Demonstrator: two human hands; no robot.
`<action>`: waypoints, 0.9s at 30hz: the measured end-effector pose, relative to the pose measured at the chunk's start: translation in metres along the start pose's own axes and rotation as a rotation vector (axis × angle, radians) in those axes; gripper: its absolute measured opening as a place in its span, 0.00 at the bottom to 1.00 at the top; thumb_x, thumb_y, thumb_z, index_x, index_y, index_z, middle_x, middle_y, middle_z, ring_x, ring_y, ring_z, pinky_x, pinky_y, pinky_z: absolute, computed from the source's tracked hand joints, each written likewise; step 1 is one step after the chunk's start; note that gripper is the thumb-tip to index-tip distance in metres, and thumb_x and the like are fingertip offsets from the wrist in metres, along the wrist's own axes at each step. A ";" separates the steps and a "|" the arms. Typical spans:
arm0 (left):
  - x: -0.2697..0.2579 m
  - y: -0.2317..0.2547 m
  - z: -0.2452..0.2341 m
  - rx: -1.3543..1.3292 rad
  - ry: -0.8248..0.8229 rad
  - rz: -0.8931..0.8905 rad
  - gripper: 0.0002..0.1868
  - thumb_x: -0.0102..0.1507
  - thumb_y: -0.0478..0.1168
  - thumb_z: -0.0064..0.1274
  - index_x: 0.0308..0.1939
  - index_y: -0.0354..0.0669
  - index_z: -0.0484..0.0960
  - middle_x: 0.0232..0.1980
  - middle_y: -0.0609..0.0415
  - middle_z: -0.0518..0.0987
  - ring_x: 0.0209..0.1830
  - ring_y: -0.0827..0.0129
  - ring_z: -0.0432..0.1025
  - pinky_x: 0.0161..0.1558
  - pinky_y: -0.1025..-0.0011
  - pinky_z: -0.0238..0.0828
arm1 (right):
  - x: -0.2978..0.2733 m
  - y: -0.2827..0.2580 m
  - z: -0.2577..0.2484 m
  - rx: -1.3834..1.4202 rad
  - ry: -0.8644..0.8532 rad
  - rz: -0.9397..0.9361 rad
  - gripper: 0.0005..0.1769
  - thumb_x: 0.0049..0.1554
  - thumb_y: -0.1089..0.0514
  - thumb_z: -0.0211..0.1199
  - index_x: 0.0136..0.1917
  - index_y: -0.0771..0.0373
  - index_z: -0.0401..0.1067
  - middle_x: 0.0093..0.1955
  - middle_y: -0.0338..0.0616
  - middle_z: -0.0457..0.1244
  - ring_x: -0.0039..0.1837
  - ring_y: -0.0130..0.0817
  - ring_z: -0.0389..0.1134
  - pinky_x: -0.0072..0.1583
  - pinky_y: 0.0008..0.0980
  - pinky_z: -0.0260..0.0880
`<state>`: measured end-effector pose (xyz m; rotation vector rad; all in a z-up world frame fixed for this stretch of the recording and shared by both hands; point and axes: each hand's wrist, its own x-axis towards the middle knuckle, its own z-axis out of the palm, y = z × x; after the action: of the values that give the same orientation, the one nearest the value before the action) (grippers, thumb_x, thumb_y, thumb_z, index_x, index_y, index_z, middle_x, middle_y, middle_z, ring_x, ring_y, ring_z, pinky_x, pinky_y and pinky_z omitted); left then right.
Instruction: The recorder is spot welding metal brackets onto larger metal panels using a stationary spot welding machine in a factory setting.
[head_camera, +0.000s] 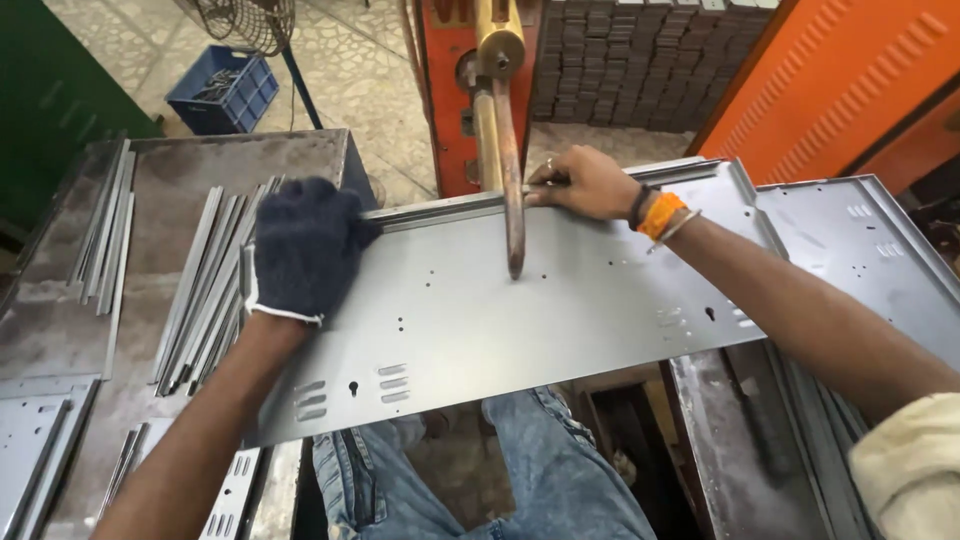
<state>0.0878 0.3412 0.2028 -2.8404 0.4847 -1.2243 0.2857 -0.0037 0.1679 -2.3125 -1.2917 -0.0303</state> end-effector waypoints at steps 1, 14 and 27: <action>0.003 -0.003 -0.005 -0.028 0.008 -0.044 0.10 0.58 0.48 0.61 0.34 0.46 0.82 0.37 0.49 0.78 0.41 0.50 0.73 0.43 0.53 0.68 | -0.002 -0.003 0.001 -0.070 0.003 0.073 0.21 0.58 0.43 0.67 0.54 0.60 0.81 0.44 0.51 0.72 0.44 0.45 0.72 0.49 0.44 0.70; -0.039 -0.086 0.015 -0.711 -0.316 -0.545 0.10 0.63 0.38 0.59 0.47 0.37 0.87 0.41 0.48 0.87 0.39 0.69 0.79 0.46 0.68 0.75 | -0.012 -0.021 0.018 -0.189 0.169 0.043 0.12 0.61 0.53 0.62 0.52 0.62 0.80 0.39 0.53 0.70 0.40 0.49 0.71 0.46 0.47 0.69; -0.040 -0.092 0.024 -0.771 -0.260 -0.566 0.15 0.65 0.36 0.56 0.54 0.34 0.82 0.47 0.47 0.84 0.45 0.70 0.78 0.49 0.70 0.74 | -0.002 -0.027 0.032 -0.252 0.231 0.189 0.30 0.56 0.40 0.75 0.32 0.70 0.75 0.26 0.57 0.61 0.29 0.50 0.63 0.38 0.45 0.62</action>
<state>0.1048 0.4373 0.1698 -3.9251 0.1493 -0.7707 0.2555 0.0198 0.1498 -2.5433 -0.9981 -0.4055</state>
